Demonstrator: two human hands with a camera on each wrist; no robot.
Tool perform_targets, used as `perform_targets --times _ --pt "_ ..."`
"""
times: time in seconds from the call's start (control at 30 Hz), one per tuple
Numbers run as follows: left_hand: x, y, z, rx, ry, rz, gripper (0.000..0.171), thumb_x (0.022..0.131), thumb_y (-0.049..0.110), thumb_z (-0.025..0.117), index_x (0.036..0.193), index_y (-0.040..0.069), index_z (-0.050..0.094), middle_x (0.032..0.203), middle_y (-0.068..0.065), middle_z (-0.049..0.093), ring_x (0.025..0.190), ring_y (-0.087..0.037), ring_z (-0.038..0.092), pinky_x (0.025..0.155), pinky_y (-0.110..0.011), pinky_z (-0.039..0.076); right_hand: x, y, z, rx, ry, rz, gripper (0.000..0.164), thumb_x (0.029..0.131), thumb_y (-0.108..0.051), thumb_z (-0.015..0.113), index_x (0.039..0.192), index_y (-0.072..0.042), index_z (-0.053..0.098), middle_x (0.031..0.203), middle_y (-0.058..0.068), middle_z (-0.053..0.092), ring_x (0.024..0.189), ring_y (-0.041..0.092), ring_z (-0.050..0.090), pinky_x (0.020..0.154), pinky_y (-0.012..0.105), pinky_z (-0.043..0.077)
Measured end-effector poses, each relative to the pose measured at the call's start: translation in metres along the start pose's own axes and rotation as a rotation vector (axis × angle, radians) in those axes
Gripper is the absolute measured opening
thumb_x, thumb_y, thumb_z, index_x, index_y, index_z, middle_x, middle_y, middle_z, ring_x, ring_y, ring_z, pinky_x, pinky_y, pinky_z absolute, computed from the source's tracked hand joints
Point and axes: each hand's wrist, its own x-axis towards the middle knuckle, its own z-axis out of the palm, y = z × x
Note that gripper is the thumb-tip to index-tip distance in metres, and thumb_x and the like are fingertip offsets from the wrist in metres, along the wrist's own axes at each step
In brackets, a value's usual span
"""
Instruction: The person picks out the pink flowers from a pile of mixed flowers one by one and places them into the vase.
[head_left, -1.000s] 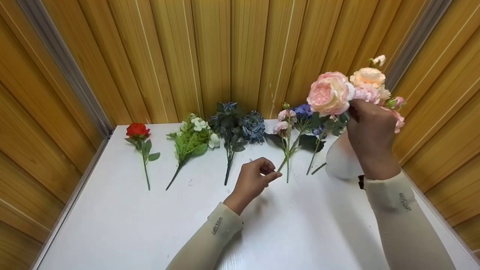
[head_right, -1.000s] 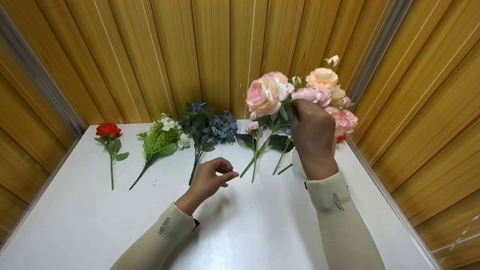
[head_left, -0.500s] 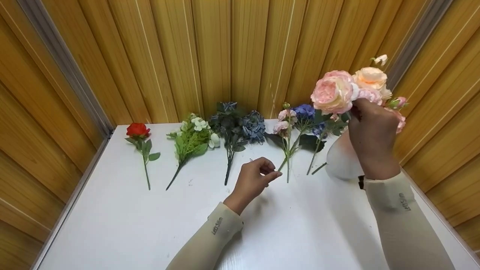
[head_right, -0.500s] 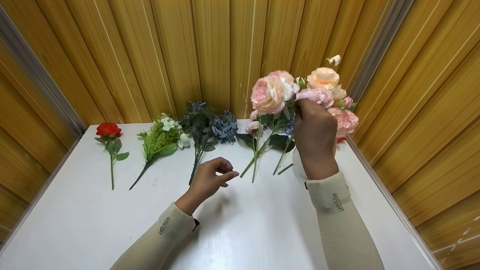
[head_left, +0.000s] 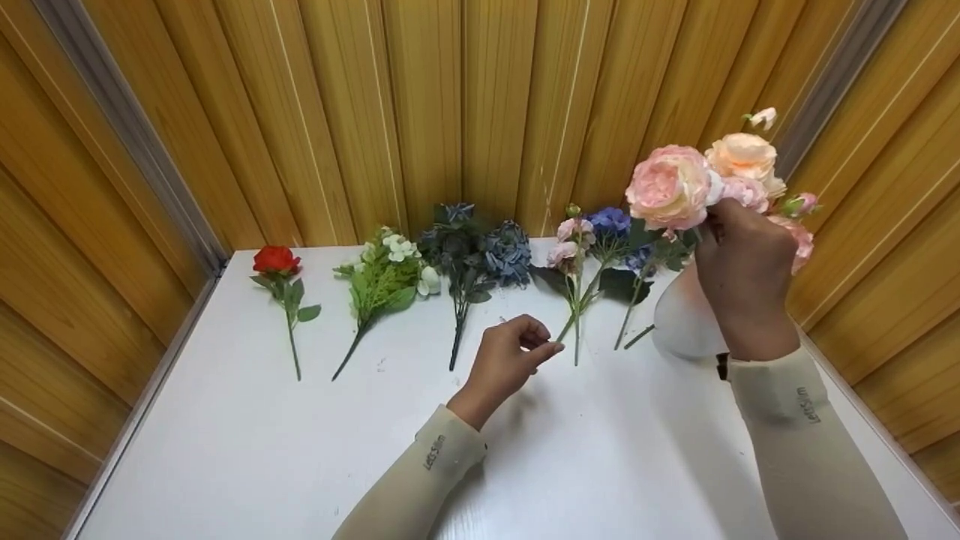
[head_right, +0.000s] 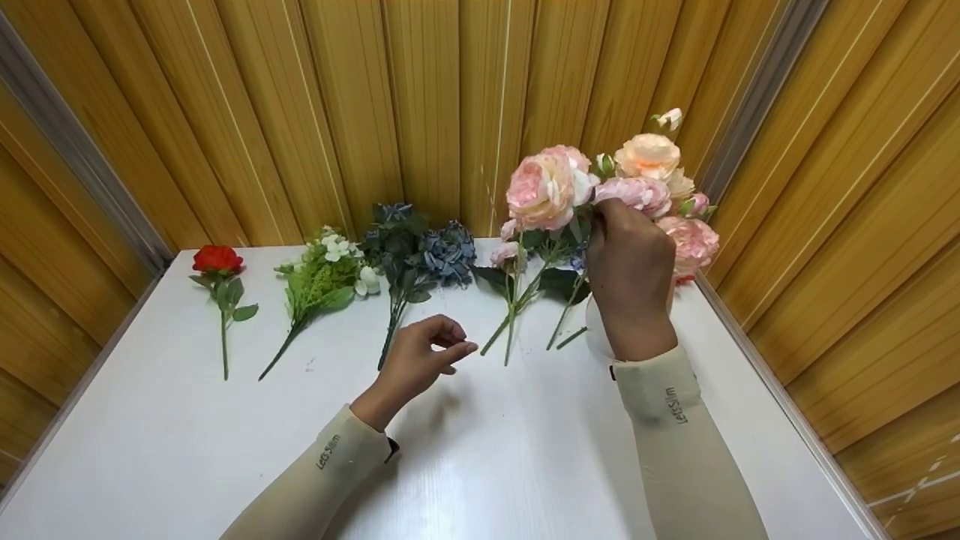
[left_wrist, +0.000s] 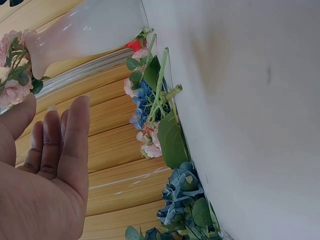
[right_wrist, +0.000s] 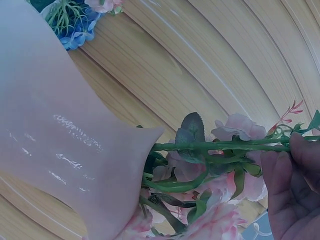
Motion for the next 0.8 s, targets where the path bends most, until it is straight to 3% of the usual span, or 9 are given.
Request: perform_targets --times 0.23,0.47,0.8 --pt "0.0001 -0.0014 0.0005 0.006 -0.002 -0.001 0.019 0.102 0.025 0.089 0.104 0.013 0.076 0.096 -0.001 0.079 0.088 -0.005 0.073 0.068 -0.022 0.065 -0.0010 0.0016 0.0017 0.004 0.003 0.011 0.029 0.115 -0.020 0.071 0.133 0.000 0.081 0.117 0.028 0.084 0.105 0.053 0.082 0.097 0.067 0.068" --pt "-0.0006 -0.0028 0.0012 0.005 -0.003 0.005 0.018 0.102 0.026 0.089 0.104 0.014 0.076 0.097 -0.001 0.079 0.088 -0.006 0.073 0.068 -0.022 0.065 -0.0010 0.0045 0.0041 0.002 0.028 -0.018 0.028 0.115 -0.016 0.069 0.121 0.008 0.082 0.104 0.033 0.082 0.084 0.053 0.078 0.079 0.063 0.065" --pt "-0.0007 -0.0022 0.0001 -0.004 -0.005 0.003 0.018 0.101 0.024 0.089 0.103 0.014 0.075 0.096 0.000 0.078 0.087 -0.004 0.072 0.069 -0.023 0.066 0.0040 0.0043 -0.0025 -0.001 0.000 0.049 0.031 0.113 -0.019 0.073 0.134 0.003 0.079 0.115 0.031 0.083 0.104 0.054 0.082 0.097 0.067 0.068"
